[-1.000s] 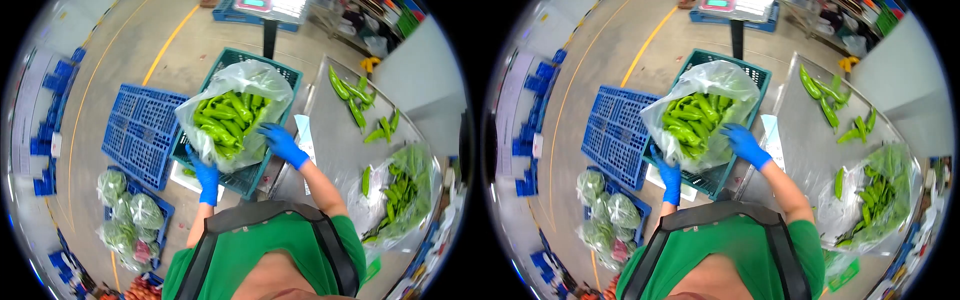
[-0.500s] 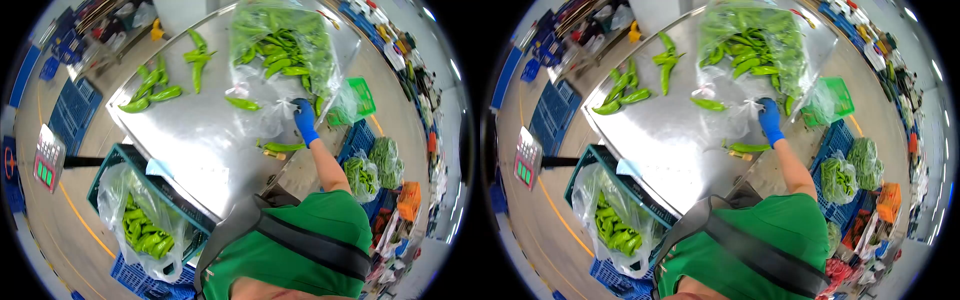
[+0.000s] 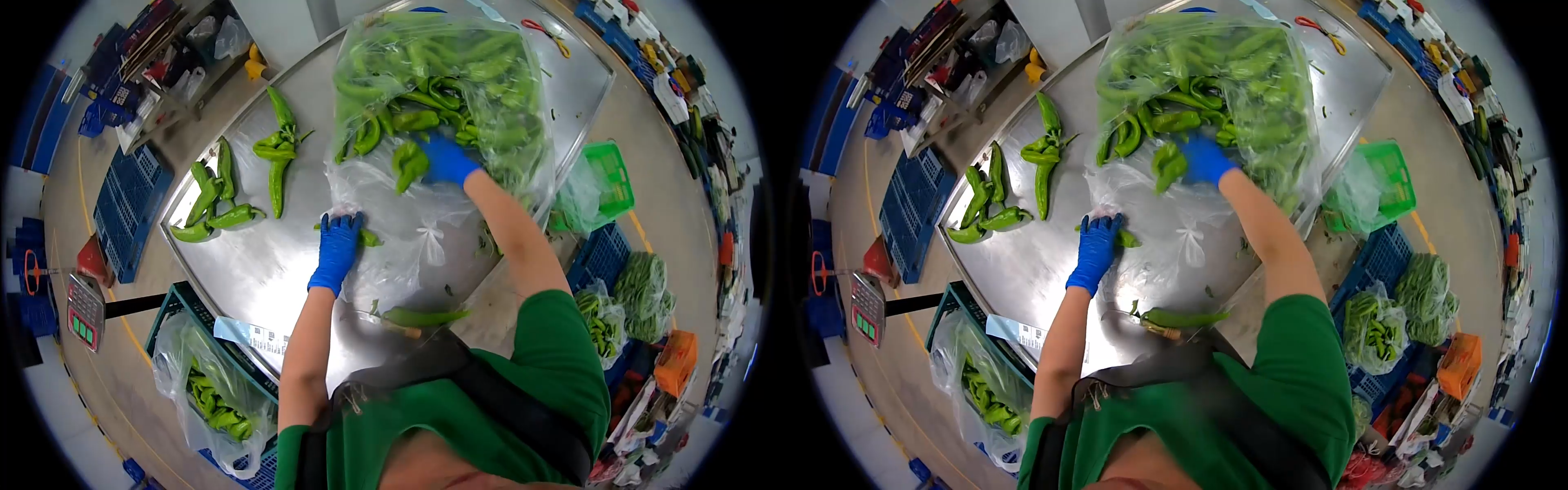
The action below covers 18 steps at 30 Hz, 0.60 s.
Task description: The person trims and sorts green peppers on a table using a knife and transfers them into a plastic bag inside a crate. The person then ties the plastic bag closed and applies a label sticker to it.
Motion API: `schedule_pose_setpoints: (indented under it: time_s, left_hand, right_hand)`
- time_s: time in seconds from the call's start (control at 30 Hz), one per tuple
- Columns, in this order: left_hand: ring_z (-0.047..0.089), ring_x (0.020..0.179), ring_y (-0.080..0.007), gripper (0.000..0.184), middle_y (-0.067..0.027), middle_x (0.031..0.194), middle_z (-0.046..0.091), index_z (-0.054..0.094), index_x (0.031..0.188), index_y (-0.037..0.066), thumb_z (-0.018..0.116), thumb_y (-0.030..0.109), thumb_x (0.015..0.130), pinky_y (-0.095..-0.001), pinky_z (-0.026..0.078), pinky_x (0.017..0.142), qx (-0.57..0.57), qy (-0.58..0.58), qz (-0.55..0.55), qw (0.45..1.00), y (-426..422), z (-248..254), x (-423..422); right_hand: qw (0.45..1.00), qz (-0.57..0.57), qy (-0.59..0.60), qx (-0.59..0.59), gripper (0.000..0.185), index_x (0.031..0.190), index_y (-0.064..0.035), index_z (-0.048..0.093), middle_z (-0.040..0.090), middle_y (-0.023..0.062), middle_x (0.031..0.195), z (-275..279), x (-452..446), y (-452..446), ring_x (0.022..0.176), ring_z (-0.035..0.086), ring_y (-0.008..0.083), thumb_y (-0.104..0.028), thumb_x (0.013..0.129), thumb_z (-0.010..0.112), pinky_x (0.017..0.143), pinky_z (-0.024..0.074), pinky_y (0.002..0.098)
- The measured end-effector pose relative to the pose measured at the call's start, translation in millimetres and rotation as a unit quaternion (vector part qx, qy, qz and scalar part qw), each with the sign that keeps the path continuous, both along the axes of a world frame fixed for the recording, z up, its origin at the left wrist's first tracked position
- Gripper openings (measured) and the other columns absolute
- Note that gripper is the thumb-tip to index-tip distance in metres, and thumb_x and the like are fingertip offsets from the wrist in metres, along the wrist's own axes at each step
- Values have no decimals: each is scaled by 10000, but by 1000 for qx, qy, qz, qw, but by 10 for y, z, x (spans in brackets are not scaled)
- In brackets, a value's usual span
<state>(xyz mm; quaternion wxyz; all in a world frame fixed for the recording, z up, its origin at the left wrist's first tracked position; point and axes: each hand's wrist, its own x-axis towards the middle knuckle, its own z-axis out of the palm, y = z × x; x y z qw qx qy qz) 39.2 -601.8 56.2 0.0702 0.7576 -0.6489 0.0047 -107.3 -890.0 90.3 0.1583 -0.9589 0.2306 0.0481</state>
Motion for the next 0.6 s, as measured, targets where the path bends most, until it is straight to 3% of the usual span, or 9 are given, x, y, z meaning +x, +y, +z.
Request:
schedule_pose_setpoints:
  time_s: [0.13, 0.23, 0.3, 0.33, 0.37, 0.4, 0.43, 0.57, 0.6]
  left_hand:
    - [542, 890, -292, 459, -122, 942, 549, 528, 1164, 85, 560, 96, 706, -452, 396, 843, 67, 70, 79, 992, 55, 503, -65]
    - [539, 872, -315, 533, -173, 1003, 539, 562, 1125, 80, 610, 25, 597, -391, 450, 719, -109, 135, 170, 970, 388, 905, -212]
    - [558, 895, -308, 525, -158, 1039, 536, 582, 1100, 107, 632, 19, 585, -344, 471, 746, -53, 325, 151, 932, 494, 1210, -534]
    - [567, 899, -311, 501, -150, 1073, 538, 587, 1097, 121, 656, 74, 604, -357, 468, 776, -17, 388, 65, 919, 504, 1187, -699]
    - [557, 937, -314, 491, -149, 1100, 541, 580, 1108, 140, 669, 161, 625, -382, 455, 809, 53, 384, 16, 922, 524, 1043, -923]
    - [532, 989, -306, 541, -134, 1106, 530, 565, 1114, 149, 702, 153, 591, -399, 438, 845, 152, 364, -40, 918, 459, 1117, -1108]
    - [530, 950, -307, 476, -142, 1061, 545, 544, 1121, 80, 617, 245, 680, -413, 414, 808, 200, 305, -128, 922, 554, 722, -1268]
    - [530, 915, -273, 387, -118, 982, 558, 560, 1060, 34, 523, 190, 707, -388, 357, 820, 109, 140, -230, 957, 749, 189, -1576]
    - [525, 935, -283, 397, -120, 1022, 551, 568, 1051, 59, 570, 244, 700, -401, 374, 808, 145, 153, -213, 954, 745, 159, -1607]
  right_hand:
    - [995, 87, -45, -10, 935, 1381, -189, 279, 306, 170, 1360, -25, -458, 610, 1239, 316, 375, -440, 607, 740, 1000, 277, 498]
    - [979, 130, -123, 94, 860, 1362, -179, 323, 369, 179, 1319, 210, -523, 508, 1218, 347, 376, -440, 647, 723, 993, 300, 469]
    - [960, -59, -255, 96, 747, 1329, -139, 371, 430, 197, 1265, -181, -586, -137, 1181, 398, 369, -343, 692, 703, 980, 328, 422]
    - [960, -185, -210, 28, 688, 1298, -75, 391, 461, 220, 1225, 134, -610, -377, 1151, 432, 365, -253, 701, 684, 950, 369, 399]
    - [966, -150, -151, -145, 584, 1216, -10, 439, 483, 217, 1153, 135, -700, -704, 1017, 492, 373, -193, 697, 635, 880, 403, 422]
    - [966, -171, -98, -168, 574, 1198, -5, 453, 504, 212, 1129, 287, -774, -825, 1006, 508, 352, -206, 692, 636, 852, 408, 439]
    - [961, -138, -85, -223, 564, 1202, -5, 450, 509, 199, 1124, 146, -851, -919, 998, 515, 336, -190, 697, 619, 847, 408, 440]
    - [915, -106, 139, -362, 527, 1198, 29, 441, 511, 169, 1122, -55, -737, -928, 982, 526, 286, -112, 701, 544, 769, 409, 407]
    - [908, -68, 109, -398, 499, 1169, 27, 456, 518, 169, 1091, -53, -690, -969, 955, 528, 286, -109, 697, 543, 751, 404, 407]
